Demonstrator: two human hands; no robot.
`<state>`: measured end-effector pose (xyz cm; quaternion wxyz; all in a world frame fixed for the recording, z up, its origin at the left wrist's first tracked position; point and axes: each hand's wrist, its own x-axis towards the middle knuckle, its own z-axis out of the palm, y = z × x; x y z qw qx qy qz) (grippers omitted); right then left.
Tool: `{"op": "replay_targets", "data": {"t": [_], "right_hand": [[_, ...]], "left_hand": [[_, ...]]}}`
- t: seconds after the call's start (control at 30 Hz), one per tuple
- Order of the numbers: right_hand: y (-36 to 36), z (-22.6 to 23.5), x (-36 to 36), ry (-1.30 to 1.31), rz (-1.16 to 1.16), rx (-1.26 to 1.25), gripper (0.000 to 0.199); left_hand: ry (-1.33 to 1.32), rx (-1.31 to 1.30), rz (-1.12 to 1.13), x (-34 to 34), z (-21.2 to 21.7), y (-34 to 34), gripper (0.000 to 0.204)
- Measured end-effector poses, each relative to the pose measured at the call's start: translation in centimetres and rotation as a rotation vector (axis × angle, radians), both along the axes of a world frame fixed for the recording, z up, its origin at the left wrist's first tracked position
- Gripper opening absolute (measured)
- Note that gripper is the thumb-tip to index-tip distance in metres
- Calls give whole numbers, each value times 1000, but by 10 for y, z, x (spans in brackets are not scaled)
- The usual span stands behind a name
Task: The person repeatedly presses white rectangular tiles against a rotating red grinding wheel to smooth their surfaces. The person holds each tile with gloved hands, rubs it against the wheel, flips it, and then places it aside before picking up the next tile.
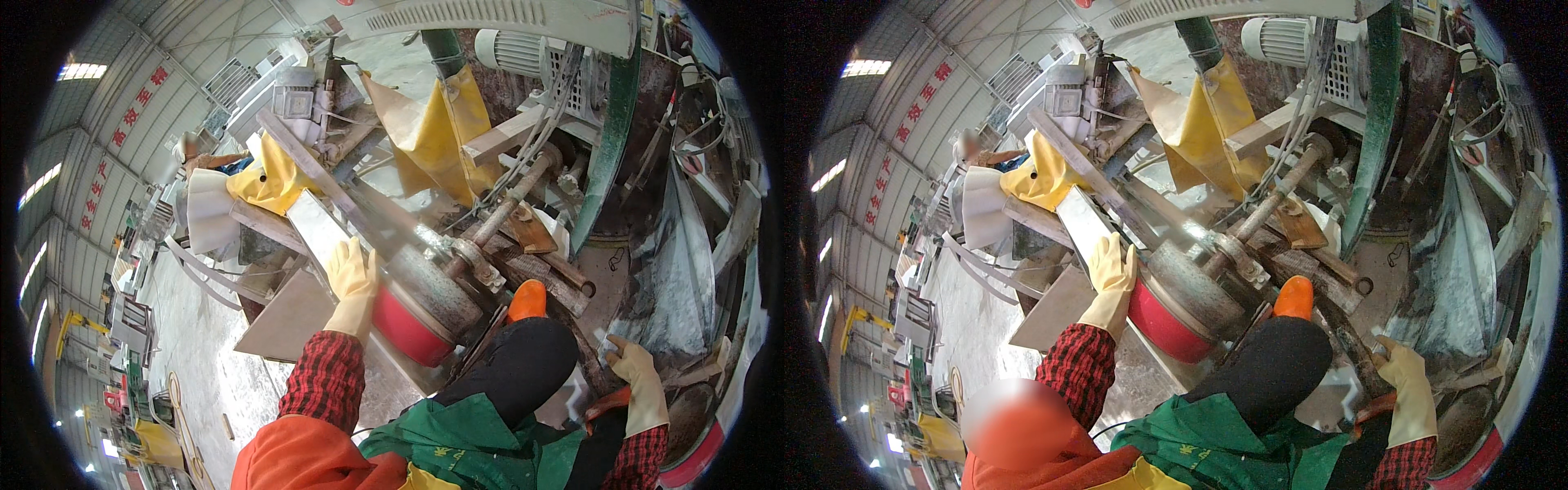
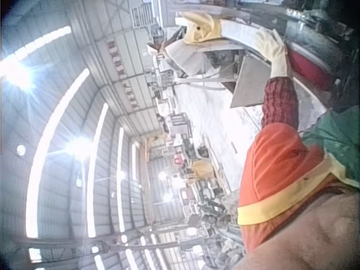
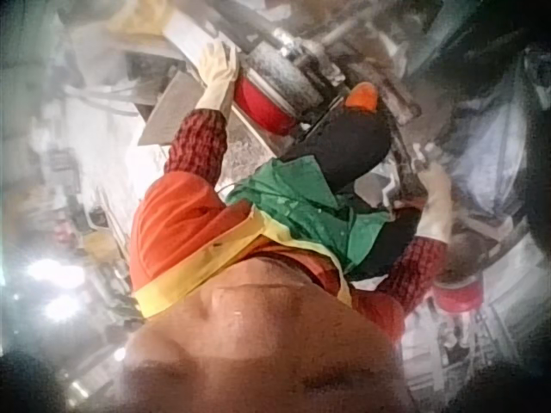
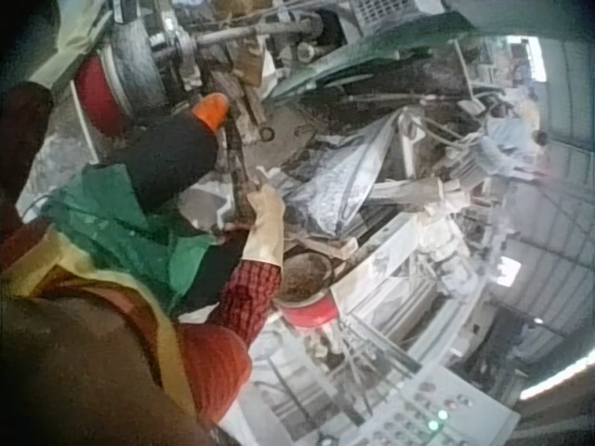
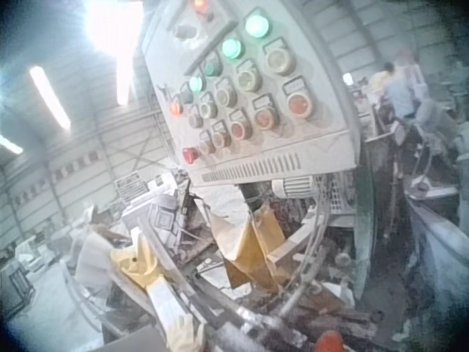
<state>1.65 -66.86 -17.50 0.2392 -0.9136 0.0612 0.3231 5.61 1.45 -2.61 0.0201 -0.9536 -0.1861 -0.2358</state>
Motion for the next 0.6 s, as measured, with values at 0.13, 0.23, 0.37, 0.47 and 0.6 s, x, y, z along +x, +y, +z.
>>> {"op": "replay_targets", "data": {"t": [0.13, 0.23, 0.37, 0.47, 0.6], "right_hand": [[49, 50, 5, 29, 154, -179, 57], [59, 78, 5, 61, 148, -211, 57], [54, 79, 0, 7, 133, -197, 57], [62, 92, 0, 27, 106, -211, 56], [63, 93, 0, 11, 102, -200, 57]], "left_hand": [[17, 14, 15, -15, 10, 4, 50], [14, -1, 1, -14, 12, -1, 50], [20, -22, -4, -14, 12, -9, 52], [5, -4, -13, -15, 8, -8, 53], [-9, -11, -28, -17, 6, -8, 54]]}}
